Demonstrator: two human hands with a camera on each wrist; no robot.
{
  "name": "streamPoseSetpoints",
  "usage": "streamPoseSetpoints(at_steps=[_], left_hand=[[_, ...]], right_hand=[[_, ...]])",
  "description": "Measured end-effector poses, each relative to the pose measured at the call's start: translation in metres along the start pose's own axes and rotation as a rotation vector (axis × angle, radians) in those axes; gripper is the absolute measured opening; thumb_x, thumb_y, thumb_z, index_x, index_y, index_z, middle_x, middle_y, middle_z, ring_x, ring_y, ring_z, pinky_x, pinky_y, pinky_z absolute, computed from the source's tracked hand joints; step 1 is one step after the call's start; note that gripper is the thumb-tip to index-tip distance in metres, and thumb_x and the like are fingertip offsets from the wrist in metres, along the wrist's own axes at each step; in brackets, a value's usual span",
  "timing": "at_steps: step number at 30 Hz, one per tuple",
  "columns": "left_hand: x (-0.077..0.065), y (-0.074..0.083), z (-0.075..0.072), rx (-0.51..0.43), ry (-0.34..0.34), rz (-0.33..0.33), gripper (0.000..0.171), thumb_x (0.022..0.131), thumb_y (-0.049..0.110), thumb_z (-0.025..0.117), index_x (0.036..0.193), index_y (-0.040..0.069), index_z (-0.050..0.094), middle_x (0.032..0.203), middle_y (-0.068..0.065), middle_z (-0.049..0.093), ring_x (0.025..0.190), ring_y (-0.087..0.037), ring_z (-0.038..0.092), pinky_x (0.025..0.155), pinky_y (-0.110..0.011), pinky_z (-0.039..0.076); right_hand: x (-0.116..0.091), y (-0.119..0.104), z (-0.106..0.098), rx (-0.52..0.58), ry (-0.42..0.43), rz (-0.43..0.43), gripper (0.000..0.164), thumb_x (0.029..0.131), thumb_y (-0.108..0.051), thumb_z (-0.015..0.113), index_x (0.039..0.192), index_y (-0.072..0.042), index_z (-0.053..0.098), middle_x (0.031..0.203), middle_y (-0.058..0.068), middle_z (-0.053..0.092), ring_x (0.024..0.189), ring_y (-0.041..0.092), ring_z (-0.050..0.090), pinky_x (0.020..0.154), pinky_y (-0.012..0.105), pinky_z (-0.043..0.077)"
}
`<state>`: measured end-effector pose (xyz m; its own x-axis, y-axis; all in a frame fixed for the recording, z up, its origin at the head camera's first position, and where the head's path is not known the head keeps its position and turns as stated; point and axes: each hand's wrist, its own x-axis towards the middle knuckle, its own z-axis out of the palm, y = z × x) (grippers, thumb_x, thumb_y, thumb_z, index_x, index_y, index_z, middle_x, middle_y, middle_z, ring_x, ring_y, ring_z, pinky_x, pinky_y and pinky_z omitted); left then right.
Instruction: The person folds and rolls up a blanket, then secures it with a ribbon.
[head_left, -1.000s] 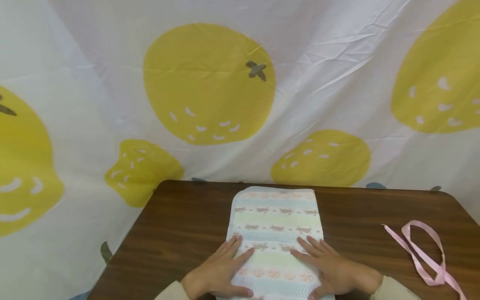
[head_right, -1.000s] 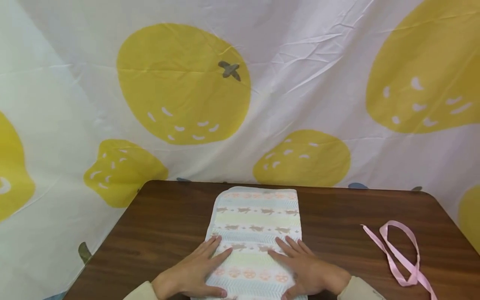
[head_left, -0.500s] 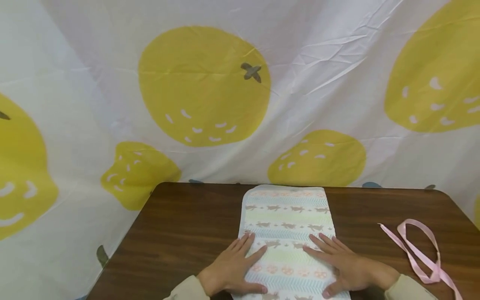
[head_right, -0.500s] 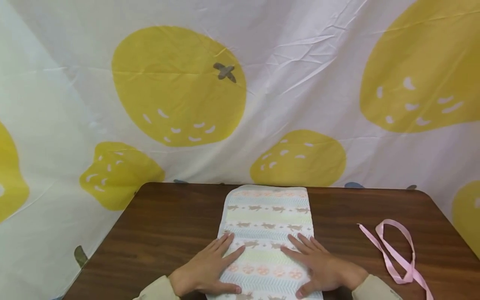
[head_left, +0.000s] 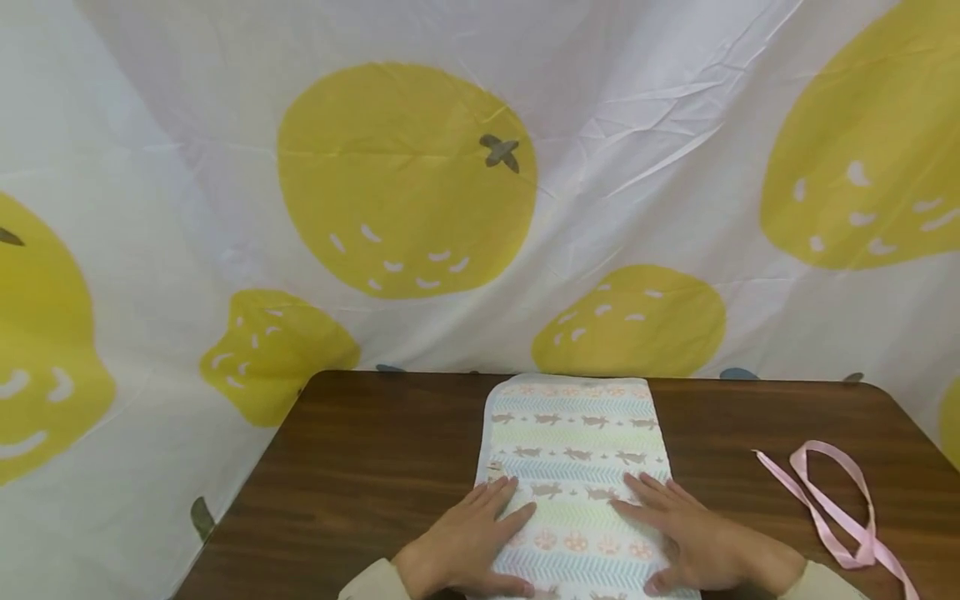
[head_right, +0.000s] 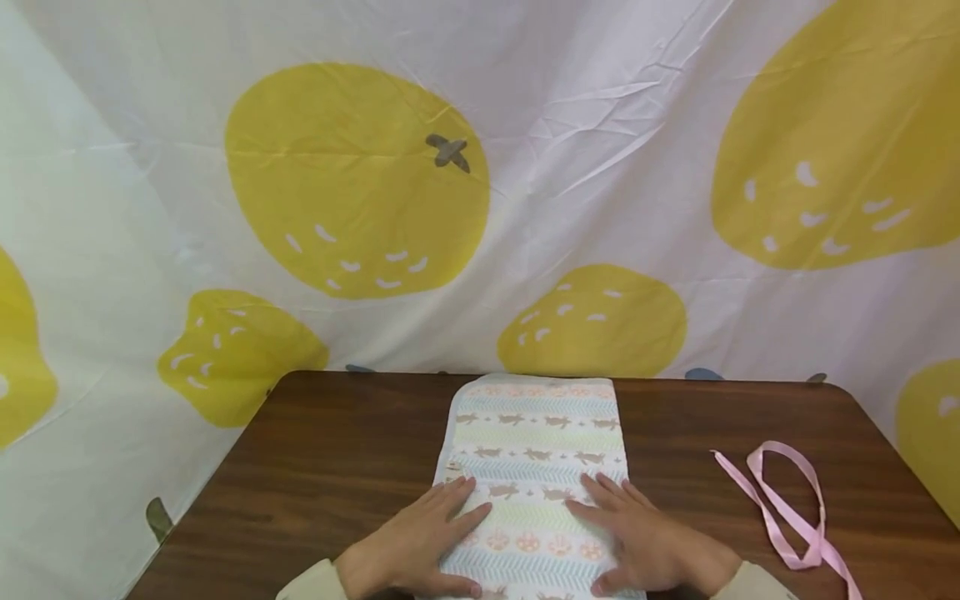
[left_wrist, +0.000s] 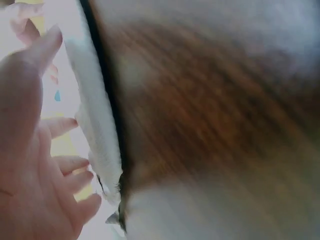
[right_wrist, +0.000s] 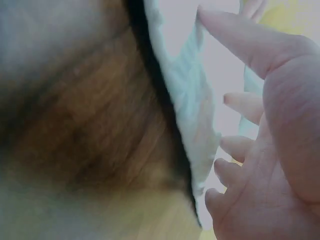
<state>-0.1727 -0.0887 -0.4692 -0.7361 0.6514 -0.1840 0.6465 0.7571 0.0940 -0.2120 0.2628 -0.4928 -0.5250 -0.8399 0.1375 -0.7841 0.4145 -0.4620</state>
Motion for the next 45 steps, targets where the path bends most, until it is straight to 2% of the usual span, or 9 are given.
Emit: streamPoseSetpoints(at_steps=[2, 5, 8, 12, 17, 31, 37, 41, 45], left_hand=[[-0.003, 0.001, 0.000, 0.023, 0.003, 0.046, 0.090, 0.085, 0.076, 0.051, 0.155, 0.022, 0.035, 0.160, -0.016, 0.028, 0.148, -0.029, 0.027, 0.117, -0.044, 0.028], [-0.010, 0.002, 0.000, -0.014, -0.016, 0.073, 0.089, 0.084, 0.078, 0.050, 0.155, 0.027, 0.033, 0.162, -0.012, 0.026, 0.149, -0.024, 0.026, 0.118, -0.043, 0.027], [-0.017, 0.003, -0.001, -0.108, -0.040, 0.071, 0.086, 0.085, 0.079, 0.044, 0.156, 0.032, 0.029, 0.164, -0.008, 0.022, 0.150, -0.021, 0.021, 0.119, -0.044, 0.024], [-0.025, 0.004, 0.000, -0.107, -0.017, 0.123, 0.080, 0.091, 0.076, 0.038, 0.156, 0.032, 0.029, 0.163, -0.007, 0.025, 0.149, -0.021, 0.024, 0.118, -0.047, 0.026], [-0.028, 0.005, 0.000, 0.084, 0.081, 0.242, 0.068, 0.095, 0.068, 0.042, 0.150, 0.029, 0.043, 0.155, -0.007, 0.040, 0.139, -0.021, 0.041, 0.111, -0.045, 0.038], [-0.027, 0.010, -0.007, 0.114, 0.094, 0.333, 0.056, 0.096, 0.060, 0.049, 0.138, 0.023, 0.055, 0.127, 0.002, 0.062, 0.107, -0.005, 0.060, 0.080, -0.018, 0.050], [-0.025, 0.011, -0.008, 0.120, 0.118, 0.371, 0.053, 0.095, 0.058, 0.053, 0.132, 0.021, 0.059, 0.108, 0.009, 0.060, 0.083, 0.004, 0.049, 0.067, -0.007, 0.039], [-0.024, 0.012, -0.008, 0.121, 0.129, 0.379, 0.051, 0.095, 0.058, 0.053, 0.130, 0.022, 0.059, 0.106, 0.010, 0.061, 0.080, 0.005, 0.047, 0.066, -0.006, 0.037], [-0.024, 0.013, -0.008, 0.153, 0.150, 0.398, 0.051, 0.095, 0.058, 0.054, 0.130, 0.021, 0.060, 0.106, 0.009, 0.063, 0.081, 0.005, 0.050, 0.067, -0.006, 0.038]], right_hand=[[-0.005, -0.003, 0.002, -0.060, 0.044, -0.044, 0.084, 0.084, -0.056, 0.066, 0.149, -0.008, 0.043, 0.151, 0.033, 0.033, 0.151, 0.024, 0.000, 0.113, 0.014, -0.012], [-0.012, -0.009, 0.006, -0.105, 0.095, -0.104, 0.079, 0.087, -0.054, 0.065, 0.150, -0.012, 0.043, 0.159, 0.018, 0.030, 0.146, -0.003, -0.009, 0.116, 0.047, 0.029], [-0.015, -0.012, 0.013, -0.114, 0.124, -0.183, 0.076, 0.092, -0.059, 0.057, 0.151, -0.013, 0.041, 0.165, 0.003, 0.017, 0.147, -0.003, -0.010, 0.115, 0.050, 0.029], [-0.018, -0.013, 0.026, -0.180, 0.148, -0.257, 0.070, 0.097, -0.058, 0.050, 0.150, -0.013, 0.043, 0.165, 0.001, 0.018, 0.148, -0.001, -0.006, 0.119, 0.021, 0.008], [-0.026, -0.018, 0.035, -0.331, 0.154, -0.205, 0.065, 0.093, -0.056, 0.059, 0.148, -0.023, 0.046, 0.153, 0.006, 0.044, 0.148, -0.001, 0.007, 0.088, 0.038, 0.053], [-0.028, -0.018, 0.033, -0.259, 0.234, -0.260, 0.052, 0.092, -0.051, 0.064, 0.134, -0.021, 0.061, 0.145, 0.005, 0.054, 0.146, 0.010, 0.027, 0.082, 0.036, 0.056], [-0.023, -0.025, 0.015, 0.015, 0.112, -0.258, 0.027, 0.091, -0.035, 0.071, 0.108, -0.014, 0.072, 0.121, 0.014, 0.062, 0.106, 0.014, 0.065, 0.075, 0.025, 0.056], [-0.019, -0.029, 0.003, 0.148, 0.039, -0.233, 0.016, 0.091, -0.028, 0.071, 0.099, -0.014, 0.072, 0.108, 0.011, 0.066, 0.095, 0.006, 0.064, 0.072, 0.019, 0.054], [-0.016, -0.031, 0.003, 0.161, 0.108, -0.275, 0.005, 0.092, -0.013, 0.070, 0.096, -0.017, 0.069, 0.094, -0.003, 0.066, 0.087, -0.002, 0.058, 0.070, 0.009, 0.047]])
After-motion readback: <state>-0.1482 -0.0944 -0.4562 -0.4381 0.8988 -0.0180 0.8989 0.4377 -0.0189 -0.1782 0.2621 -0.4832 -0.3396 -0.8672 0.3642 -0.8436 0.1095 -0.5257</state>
